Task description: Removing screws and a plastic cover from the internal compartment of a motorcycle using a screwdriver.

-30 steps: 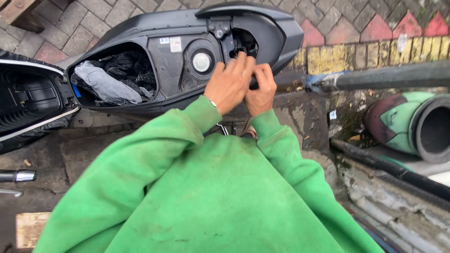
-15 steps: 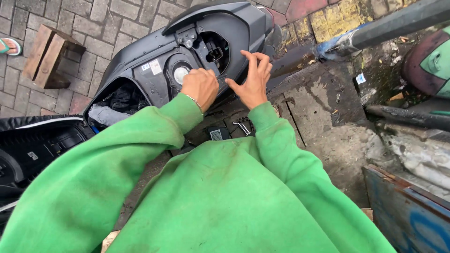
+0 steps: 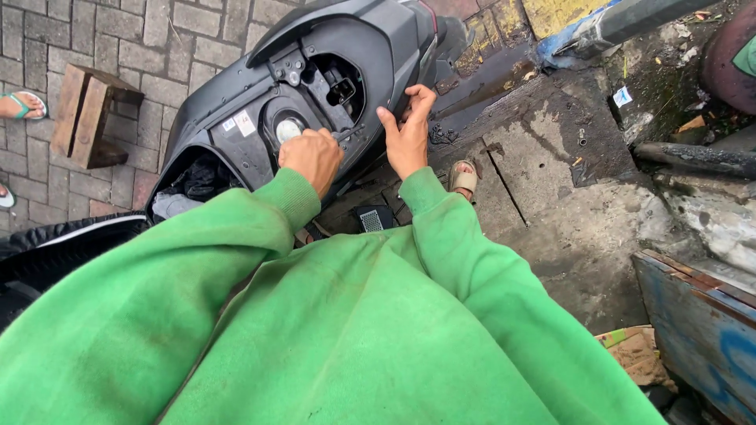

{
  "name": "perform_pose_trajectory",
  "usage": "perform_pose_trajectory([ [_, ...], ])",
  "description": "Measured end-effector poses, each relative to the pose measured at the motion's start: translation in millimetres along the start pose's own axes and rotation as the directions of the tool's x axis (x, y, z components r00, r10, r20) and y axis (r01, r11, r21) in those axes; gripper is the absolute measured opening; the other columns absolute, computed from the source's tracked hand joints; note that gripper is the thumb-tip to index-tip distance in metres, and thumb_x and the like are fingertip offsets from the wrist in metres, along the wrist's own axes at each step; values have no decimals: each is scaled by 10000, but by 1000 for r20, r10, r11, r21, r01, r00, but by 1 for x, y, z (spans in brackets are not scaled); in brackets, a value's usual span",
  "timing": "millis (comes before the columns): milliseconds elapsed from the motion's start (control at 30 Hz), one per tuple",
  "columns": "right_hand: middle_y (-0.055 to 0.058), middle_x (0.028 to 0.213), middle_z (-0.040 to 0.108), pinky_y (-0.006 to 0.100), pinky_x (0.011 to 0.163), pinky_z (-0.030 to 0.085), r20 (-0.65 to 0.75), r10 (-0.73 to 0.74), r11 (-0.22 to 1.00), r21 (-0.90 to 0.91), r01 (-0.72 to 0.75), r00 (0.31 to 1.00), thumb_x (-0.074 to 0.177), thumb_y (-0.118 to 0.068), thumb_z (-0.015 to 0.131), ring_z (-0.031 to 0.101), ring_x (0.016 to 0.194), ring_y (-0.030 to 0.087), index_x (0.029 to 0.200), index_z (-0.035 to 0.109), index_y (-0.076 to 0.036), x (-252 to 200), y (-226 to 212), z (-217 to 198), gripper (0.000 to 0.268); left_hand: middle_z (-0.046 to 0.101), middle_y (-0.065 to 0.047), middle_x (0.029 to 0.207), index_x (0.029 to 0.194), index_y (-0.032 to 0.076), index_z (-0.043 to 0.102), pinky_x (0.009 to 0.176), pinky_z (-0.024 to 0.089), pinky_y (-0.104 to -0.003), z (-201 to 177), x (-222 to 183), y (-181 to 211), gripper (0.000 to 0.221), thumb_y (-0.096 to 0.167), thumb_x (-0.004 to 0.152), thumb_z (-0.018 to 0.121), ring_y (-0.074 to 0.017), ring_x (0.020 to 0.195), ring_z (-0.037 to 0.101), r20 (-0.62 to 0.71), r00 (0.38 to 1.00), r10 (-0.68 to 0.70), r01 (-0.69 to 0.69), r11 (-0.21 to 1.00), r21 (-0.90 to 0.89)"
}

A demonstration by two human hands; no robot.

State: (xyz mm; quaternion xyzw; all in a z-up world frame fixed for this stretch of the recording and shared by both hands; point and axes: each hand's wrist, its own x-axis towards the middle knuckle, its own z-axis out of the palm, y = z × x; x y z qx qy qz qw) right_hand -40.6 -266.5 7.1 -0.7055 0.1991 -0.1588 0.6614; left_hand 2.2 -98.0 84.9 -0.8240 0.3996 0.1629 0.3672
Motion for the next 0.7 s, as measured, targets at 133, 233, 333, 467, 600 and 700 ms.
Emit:
perform_pose_trajectory([
  [133, 106, 1105, 567, 299, 713, 519, 23, 71, 996, 47, -72, 997, 952, -153, 689, 583, 839, 177, 1209, 323, -168, 1, -7, -2, 447, 548, -54, 738, 812, 39, 667, 222, 389, -358, -1, 8, 3, 129, -12, 899, 586, -223, 557, 560, 41, 999, 27, -25, 999, -47],
  [233, 104, 1078, 598, 299, 800, 549, 6, 44, 994, 97, -44, 999, 942, -102, 697, 630, 925, 180, 1201, 338, -165, 1, -10, -2, 447, 542, -53, 694, 803, 42, 633, 207, 355, -384, 1, 10, 8, 65, 17, 858, 612, -230, 517, 535, -32, 999, -24, 23, 999, -27],
  [333, 83, 1061, 585, 300, 744, 539, 2, 94, 992, 79, -94, 996, 934, -107, 696, 587, 843, 169, 1201, 336, -173, 3, -12, -2, 453, 544, -47, 670, 839, 17, 628, 208, 404, -406, -1, 11, 11, 106, 17, 925, 566, -217, 467, 549, 10, 1000, -23, 23, 999, -24],
  [467, 73, 1052, 582, 282, 684, 523, 5, 98, 992, 84, -98, 995, 913, -76, 715, 582, 811, 158, 1183, 345, -179, 2, -14, -4, 471, 579, -69, 714, 811, 48, 683, 209, 372, -434, -4, 11, 17, 130, 18, 882, 578, -256, 542, 575, -16, 999, -48, 47, 997, -59],
  [600, 65, 1027, 575, 268, 647, 504, 11, 112, 991, 68, -112, 994, 907, -69, 722, 560, 786, 149, 1171, 346, -181, 5, -17, -5, 473, 544, -57, 649, 806, 57, 647, 194, 317, -436, 6, 16, 26, 103, 23, 849, 560, -244, 492, 526, -103, 991, -89, 92, 995, 25],
  [700, 76, 1017, 596, 276, 698, 507, 23, 109, 990, 85, -111, 994, 927, -67, 690, 572, 810, 151, 1177, 333, -168, 5, -22, -4, 447, 541, -62, 714, 806, 59, 680, 199, 338, -414, -10, 14, 24, 174, -4, 889, 540, -244, 505, 523, -19, 998, -59, 59, 998, 7],
])
